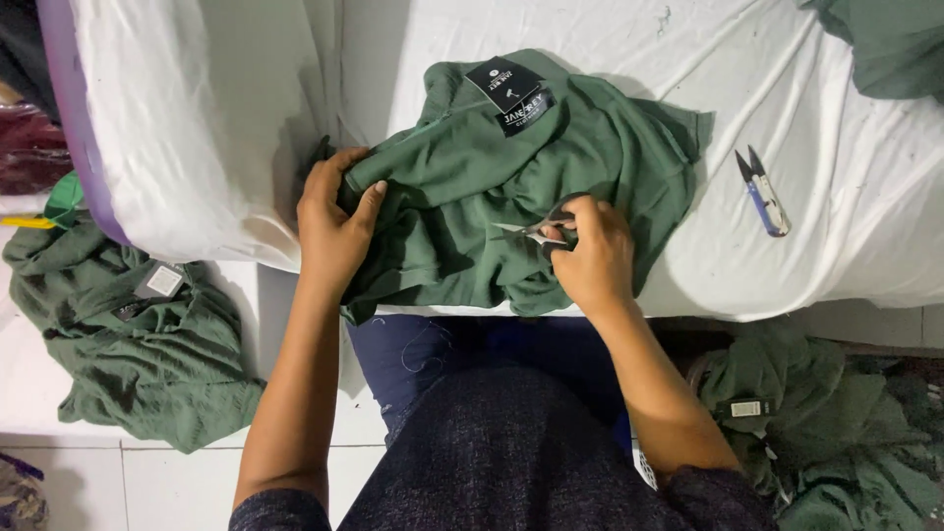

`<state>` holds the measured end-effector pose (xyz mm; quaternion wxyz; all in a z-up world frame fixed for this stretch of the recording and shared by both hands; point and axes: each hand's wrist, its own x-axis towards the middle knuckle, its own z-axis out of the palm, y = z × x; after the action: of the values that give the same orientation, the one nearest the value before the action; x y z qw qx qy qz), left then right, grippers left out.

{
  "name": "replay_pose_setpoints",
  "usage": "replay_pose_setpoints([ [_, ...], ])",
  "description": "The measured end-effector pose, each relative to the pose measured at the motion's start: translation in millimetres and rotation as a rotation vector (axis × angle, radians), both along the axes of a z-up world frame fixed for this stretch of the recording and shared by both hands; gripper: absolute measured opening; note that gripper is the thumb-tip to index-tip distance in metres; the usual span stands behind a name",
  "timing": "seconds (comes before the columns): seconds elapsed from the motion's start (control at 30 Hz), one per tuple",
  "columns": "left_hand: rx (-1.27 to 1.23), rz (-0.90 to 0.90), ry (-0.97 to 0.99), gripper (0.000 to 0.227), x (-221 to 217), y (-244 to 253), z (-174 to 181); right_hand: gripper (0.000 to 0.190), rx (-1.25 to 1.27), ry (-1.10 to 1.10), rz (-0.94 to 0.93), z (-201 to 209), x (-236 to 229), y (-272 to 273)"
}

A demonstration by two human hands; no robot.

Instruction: Trimming loose threads from a green garment using a pair of snips on a work table.

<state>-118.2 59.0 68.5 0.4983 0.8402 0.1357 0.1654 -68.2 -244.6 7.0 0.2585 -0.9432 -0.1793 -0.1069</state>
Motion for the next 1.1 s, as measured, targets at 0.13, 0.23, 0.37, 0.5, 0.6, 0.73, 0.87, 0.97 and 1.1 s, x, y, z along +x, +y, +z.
replay_pose_setpoints([
  [0.13, 0.196, -0.046, -0.025, 0.040, 2.2, -3.9, 8.1, 0.030, 0.631, 0.254, -0.135, 20.1, -6.7, 0.3],
  [0.23, 0.311, -0.082, -0.017, 0.047, 12.5, -2.0, 3.5, 0.033, 1.091, 0.430, 0.037, 41.8, -23.0, -19.9],
  [0.37, 0.464, -0.120, 0.074, 0.060, 40.7, -3.8, -2.4, 0.074, 1.077, 0.968, 0.552, 53.3, -55.1, -69.9],
  [0.5, 0.482, -0.194, 0.212, 0.055, 51.4, -24.0, 4.9, 0.044, 0.859, 0.767, 0.204, 35.3, -12.3, -60.9],
  [0.6, 0.392, -0.246, 0.258, 0.051, 45.4, -28.3, 6.5, 0.040, 0.710, 0.326, -0.002, 60.8, 46.3, -36.6],
  [0.73, 0.591, -0.250, 0.405, 0.040, 37.8, -4.3, -7.8, 0.064, 0.077, 0.277, -0.071, 48.5, 109.0, -18.1],
  [0.87, 0.518, -0.105, 0.189, 0.036, 52.9, 21.4, -1.0, 0.038, 0.096, 0.267, -0.064, 45.6, 153.6, -8.2],
  [0.97, 0.434, -0.025, -0.232, 0.042, 84.9, 52.9, 14.5, 0.047, 0.415, -0.179, -0.006, 77.8, 182.9, -2.1],
  [1.1, 0.347, -0.079, -0.565, 0.043, 87.9, 45.1, 93.8, 0.050, 0.562, -0.204, 0.088, 119.2, 172.6, -19.1],
])
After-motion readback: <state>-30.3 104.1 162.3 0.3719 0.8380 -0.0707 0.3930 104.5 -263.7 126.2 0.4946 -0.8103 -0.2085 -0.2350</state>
